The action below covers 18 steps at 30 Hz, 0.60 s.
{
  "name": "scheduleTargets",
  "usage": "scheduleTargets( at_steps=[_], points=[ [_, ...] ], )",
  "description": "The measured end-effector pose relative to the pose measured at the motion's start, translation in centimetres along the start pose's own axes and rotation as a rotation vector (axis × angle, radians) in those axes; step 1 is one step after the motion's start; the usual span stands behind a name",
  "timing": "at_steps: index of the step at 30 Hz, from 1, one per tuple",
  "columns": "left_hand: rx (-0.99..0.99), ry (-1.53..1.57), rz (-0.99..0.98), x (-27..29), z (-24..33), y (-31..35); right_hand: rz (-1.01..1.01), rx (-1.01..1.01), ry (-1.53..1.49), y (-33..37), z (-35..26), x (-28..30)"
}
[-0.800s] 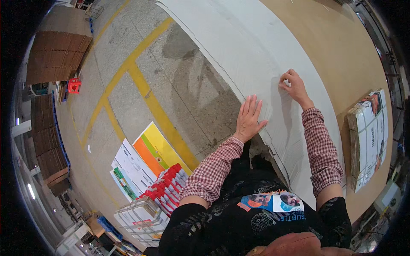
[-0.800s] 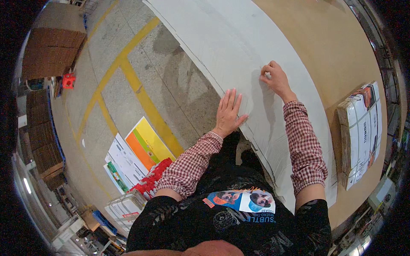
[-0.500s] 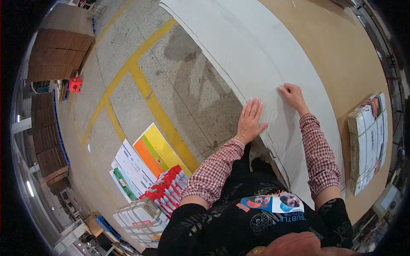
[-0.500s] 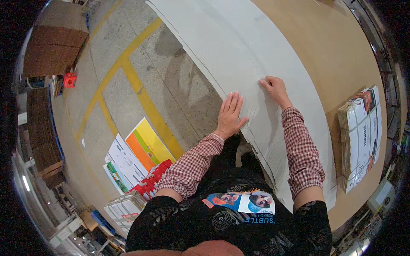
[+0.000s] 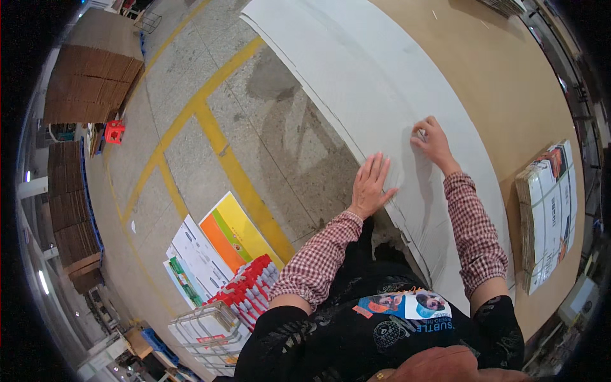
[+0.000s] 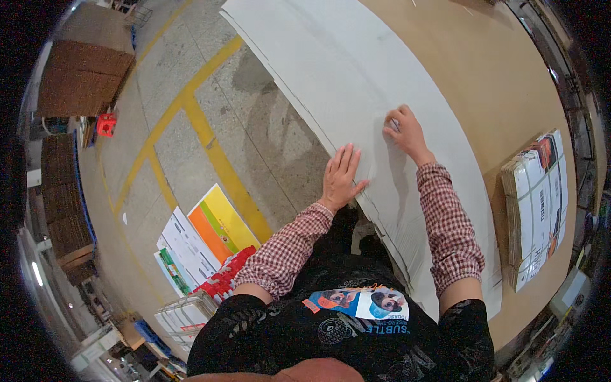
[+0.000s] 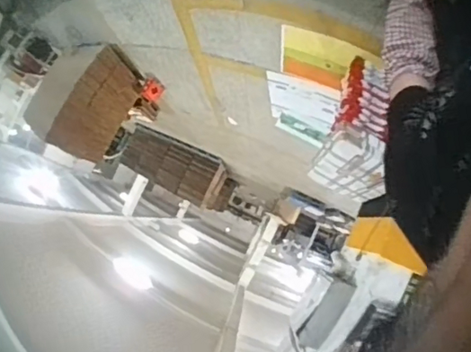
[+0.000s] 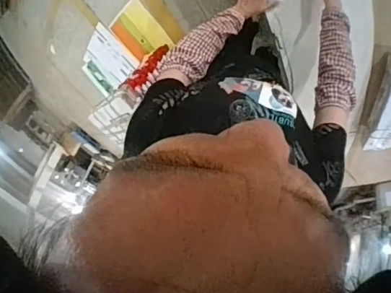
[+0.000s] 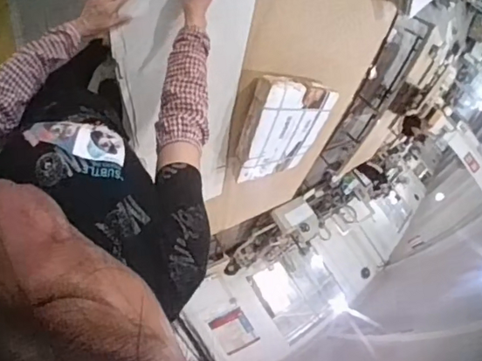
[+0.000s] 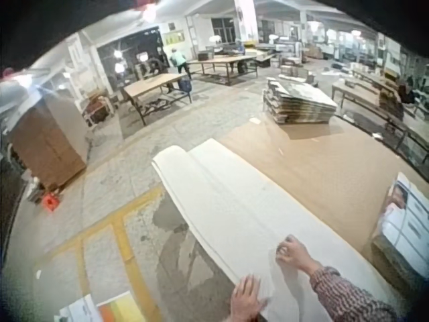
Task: Organize and fold cardboard sheets for packaging.
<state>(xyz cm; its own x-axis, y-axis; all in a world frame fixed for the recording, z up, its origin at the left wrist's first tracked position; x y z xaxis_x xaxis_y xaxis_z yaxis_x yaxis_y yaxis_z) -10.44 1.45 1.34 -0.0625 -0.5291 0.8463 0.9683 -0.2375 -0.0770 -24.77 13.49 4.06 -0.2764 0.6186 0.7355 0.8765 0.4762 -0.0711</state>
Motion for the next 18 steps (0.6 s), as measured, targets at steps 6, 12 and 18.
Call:
scheduleTargets(
  at_steps=[6, 12, 18],
  points=[
    [0.005, -0.046, -0.004, -0.6, -0.1, 0.6, -0.26, -0.423, -0.274, 0.7, 6.3, -2.2],
    [0.014, -0.053, -0.009, -0.6, -0.3, 0.5, 0.095, -0.188, -0.278, 0.8, 3.1, 1.6],
    [0.025, -0.037, -0.023, -0.8, -0.3, 1.0, -0.117, -0.03, -0.094, -0.4, 0.3, -0.1]
  ],
)
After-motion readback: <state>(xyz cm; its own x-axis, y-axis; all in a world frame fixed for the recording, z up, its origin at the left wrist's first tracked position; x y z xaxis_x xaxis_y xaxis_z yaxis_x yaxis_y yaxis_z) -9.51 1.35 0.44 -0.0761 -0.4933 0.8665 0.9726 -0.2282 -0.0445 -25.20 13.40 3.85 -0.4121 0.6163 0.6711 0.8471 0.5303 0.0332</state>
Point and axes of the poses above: each hand's wrist, its own y-axis away from the middle knuckle, its own x-axis out of the back of the hand, z = x × y, the point moved 10 cm from there along -y, towards the middle knuckle, and after that the axes turned 7 degrees about -z, right-handed, at the moved point
